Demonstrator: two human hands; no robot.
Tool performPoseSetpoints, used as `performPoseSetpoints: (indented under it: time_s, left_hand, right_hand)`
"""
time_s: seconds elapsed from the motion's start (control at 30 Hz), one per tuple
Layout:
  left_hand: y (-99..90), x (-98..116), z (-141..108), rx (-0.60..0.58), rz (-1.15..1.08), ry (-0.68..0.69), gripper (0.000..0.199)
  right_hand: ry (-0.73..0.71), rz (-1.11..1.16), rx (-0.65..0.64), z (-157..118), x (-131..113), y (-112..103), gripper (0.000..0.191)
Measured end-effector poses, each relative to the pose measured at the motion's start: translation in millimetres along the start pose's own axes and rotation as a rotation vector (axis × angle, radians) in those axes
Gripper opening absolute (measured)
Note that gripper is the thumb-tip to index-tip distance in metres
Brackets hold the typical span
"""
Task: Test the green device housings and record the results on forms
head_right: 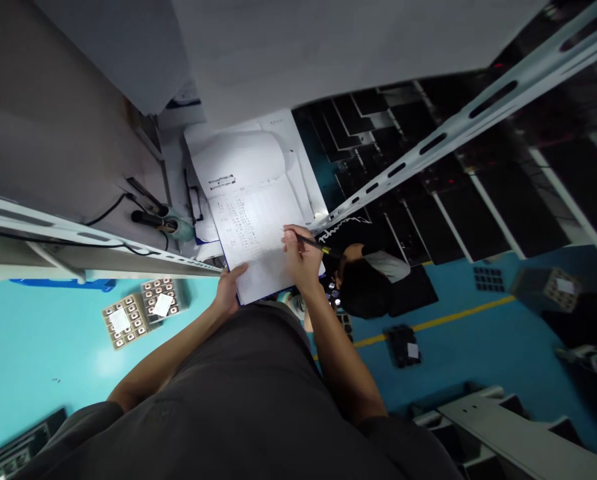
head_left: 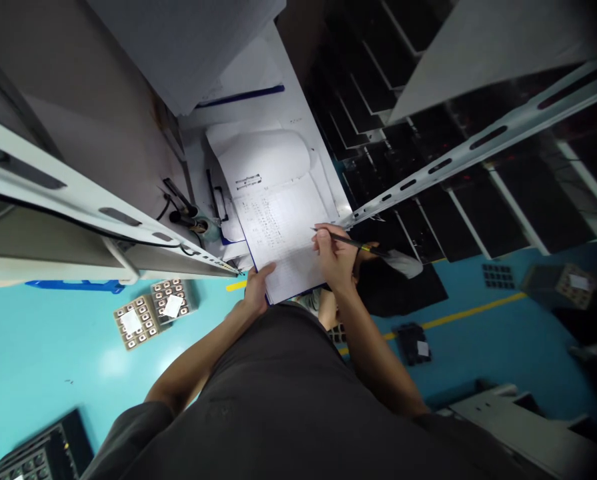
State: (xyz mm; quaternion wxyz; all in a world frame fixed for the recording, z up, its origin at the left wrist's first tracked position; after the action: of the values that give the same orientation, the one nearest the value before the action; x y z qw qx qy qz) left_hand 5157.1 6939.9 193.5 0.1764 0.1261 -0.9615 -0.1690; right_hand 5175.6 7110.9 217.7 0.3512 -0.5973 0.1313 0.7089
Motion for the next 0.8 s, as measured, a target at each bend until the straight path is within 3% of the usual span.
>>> performPoseSetpoints:
  time_s: [0.2, 0.37, 0.53, 0.7, 0.8]
  left_hand:
    - [-8.8, 12, -9, -0.023, 0.074, 0.033, 0.050]
    - [-16.2, 20, -28, -0.030, 0.136, 0.003, 0.053]
    - [-19.7, 24, -43, -0.017, 0.225, 0.031, 0.054]
    - [-25.0, 18, -74, 0.177, 0.484, 0.096, 0.052]
    - [-28.2, 11, -84, 0.317, 0.816, 0.248, 0.040]
  right_hand:
    - [-0.015, -0.211, 0.113, -6, -16, -27, 0.035]
    - [-0.047, -0.448, 0.121, -19, -30, -50, 0.038]
    - [0.004, -0.383, 0.133, -34, -28, -58, 0.044]
    - [0.096, -0.321, 0.239, -56, -56, -61, 0.041]
    - [0.153, -0.218, 0.219, -61, -80, -85, 0.035]
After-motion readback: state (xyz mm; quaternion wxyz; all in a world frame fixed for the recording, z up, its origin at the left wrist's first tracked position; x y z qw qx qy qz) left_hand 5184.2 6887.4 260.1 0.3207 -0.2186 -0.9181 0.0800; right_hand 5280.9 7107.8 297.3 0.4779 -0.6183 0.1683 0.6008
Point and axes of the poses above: each hand's wrist, its own z-axis towards the middle knuckle, its own y-axis out of the palm, x = y × z, the point moved 1 cm from there along z, towards the middle knuckle, and after that the axes turned 13 degrees about -y, right-handed, at the moved point
